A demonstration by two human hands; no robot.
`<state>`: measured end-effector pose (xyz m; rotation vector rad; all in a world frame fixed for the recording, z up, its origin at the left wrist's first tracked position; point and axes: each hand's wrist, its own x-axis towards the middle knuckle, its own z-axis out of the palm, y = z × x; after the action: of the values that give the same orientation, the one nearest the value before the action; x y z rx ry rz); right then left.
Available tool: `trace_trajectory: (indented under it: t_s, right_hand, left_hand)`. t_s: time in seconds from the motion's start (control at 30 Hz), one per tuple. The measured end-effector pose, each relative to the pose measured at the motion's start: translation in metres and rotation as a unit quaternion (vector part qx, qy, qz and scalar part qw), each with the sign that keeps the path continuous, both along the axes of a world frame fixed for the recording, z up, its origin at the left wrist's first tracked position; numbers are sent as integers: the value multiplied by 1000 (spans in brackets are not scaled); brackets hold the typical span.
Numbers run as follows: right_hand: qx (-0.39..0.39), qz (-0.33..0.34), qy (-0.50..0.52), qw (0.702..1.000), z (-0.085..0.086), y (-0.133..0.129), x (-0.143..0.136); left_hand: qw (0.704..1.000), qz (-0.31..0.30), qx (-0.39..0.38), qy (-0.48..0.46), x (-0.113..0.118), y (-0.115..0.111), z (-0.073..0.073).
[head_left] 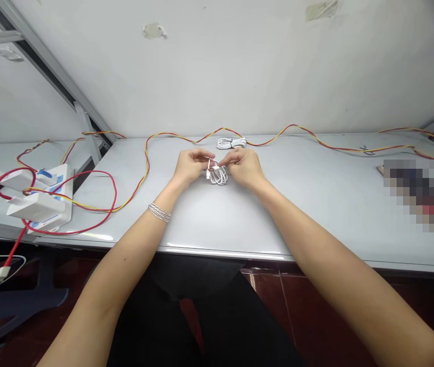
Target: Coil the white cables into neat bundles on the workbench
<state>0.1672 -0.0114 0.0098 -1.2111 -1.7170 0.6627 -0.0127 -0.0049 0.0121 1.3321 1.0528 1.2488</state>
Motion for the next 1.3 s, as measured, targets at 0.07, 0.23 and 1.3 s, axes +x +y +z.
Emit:
trace_trajectory:
  t_s: [0.07, 0.23, 1.3]
  right_hand:
    - [-16, 4, -47, 999, 0, 0, 2]
    - [-15, -9, -110, 994, 5, -2, 2]
    - [-53, -61, 82, 993, 3, -3, -1]
  left_hand:
    - [1000, -7, -7, 5, 0, -2, 1]
    - [1000, -28, -5, 3, -1, -5, 3]
    - [999, -10, -40, -22, -2, -5, 7]
